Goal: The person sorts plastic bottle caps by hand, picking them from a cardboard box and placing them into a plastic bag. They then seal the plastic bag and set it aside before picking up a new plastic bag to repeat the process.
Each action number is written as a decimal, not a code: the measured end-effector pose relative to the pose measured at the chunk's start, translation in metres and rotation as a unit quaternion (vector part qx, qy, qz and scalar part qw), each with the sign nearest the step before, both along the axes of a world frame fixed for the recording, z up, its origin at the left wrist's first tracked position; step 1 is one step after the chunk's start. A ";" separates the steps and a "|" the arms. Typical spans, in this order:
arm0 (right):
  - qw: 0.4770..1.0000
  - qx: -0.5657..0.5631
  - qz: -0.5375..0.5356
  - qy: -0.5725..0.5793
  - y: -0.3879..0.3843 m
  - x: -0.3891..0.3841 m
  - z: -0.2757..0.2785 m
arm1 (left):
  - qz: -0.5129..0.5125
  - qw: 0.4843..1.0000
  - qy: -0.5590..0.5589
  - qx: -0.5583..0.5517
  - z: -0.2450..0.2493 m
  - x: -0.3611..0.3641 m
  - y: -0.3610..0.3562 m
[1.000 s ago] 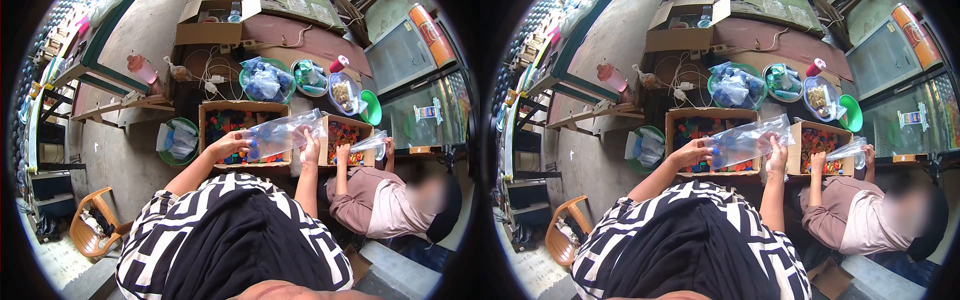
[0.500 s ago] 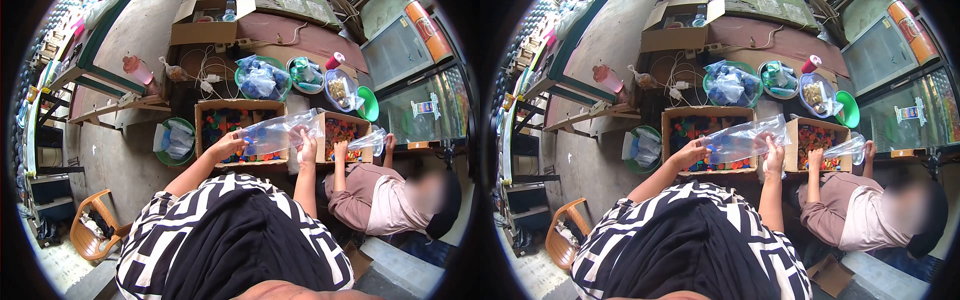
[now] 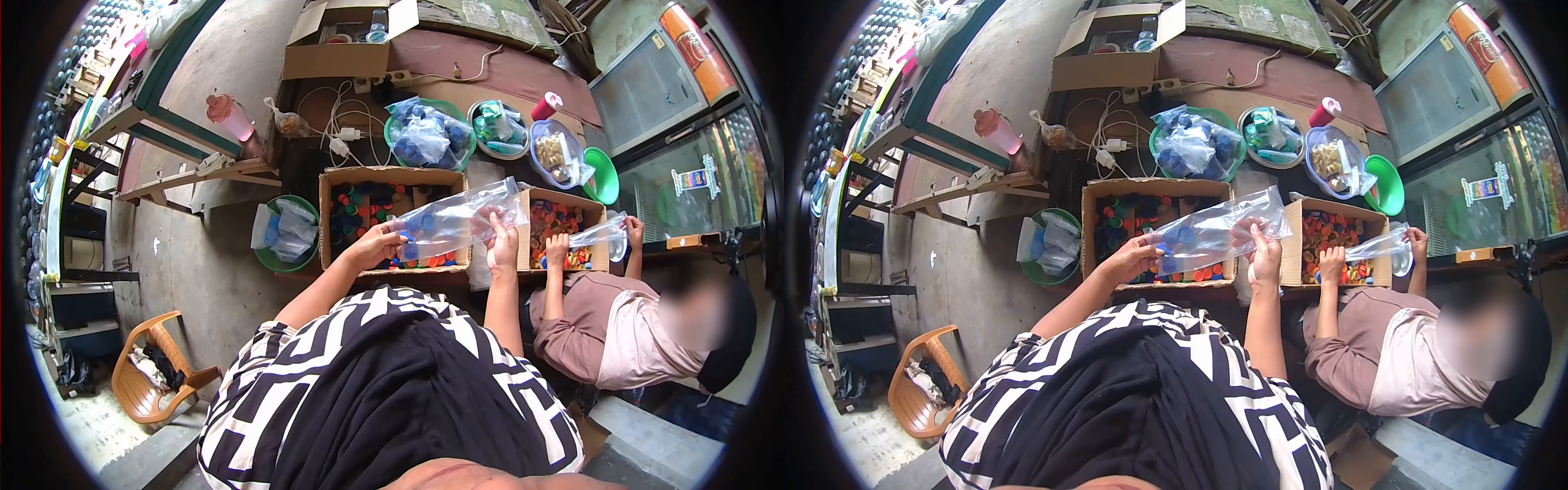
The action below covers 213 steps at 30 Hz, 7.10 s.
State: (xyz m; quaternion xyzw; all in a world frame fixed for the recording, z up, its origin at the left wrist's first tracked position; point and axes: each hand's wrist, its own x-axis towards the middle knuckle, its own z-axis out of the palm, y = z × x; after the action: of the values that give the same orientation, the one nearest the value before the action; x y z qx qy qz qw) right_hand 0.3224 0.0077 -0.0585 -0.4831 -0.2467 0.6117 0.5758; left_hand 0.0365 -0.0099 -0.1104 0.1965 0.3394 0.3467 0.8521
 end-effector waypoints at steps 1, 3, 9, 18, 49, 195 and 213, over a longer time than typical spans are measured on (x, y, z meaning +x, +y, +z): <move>1.000 0.001 0.004 0.001 0.001 0.001 0.001 | -0.001 1.000 0.003 0.013 0.001 0.001 0.000; 1.000 0.004 0.011 0.002 0.004 0.002 0.001 | 0.002 1.000 0.008 0.026 0.002 0.003 0.000; 0.999 0.004 0.035 -0.007 0.012 0.006 -0.003 | 0.065 0.998 0.008 0.006 0.010 0.012 -0.005; 0.997 0.013 0.070 0.002 0.024 0.009 -0.001 | 0.068 0.997 0.006 0.027 0.006 0.017 -0.009; 0.991 0.019 0.133 0.004 0.055 0.007 -0.003 | 0.137 0.989 0.017 0.057 0.012 0.023 -0.012; 0.819 0.094 0.336 -0.456 -0.012 -0.043 -0.075 | 0.128 0.767 0.494 0.389 0.135 0.007 -0.038; 0.868 0.041 0.354 -0.345 0.002 -0.023 -0.104 | 0.279 0.806 0.390 0.347 0.128 0.000 -0.047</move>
State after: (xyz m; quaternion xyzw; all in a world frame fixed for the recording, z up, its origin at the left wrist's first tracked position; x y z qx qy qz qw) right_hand 0.2990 0.0095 -0.1627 -0.5194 -0.6091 0.5581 0.2185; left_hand 0.0368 -0.0565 0.0173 0.4945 0.5404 0.5586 0.3892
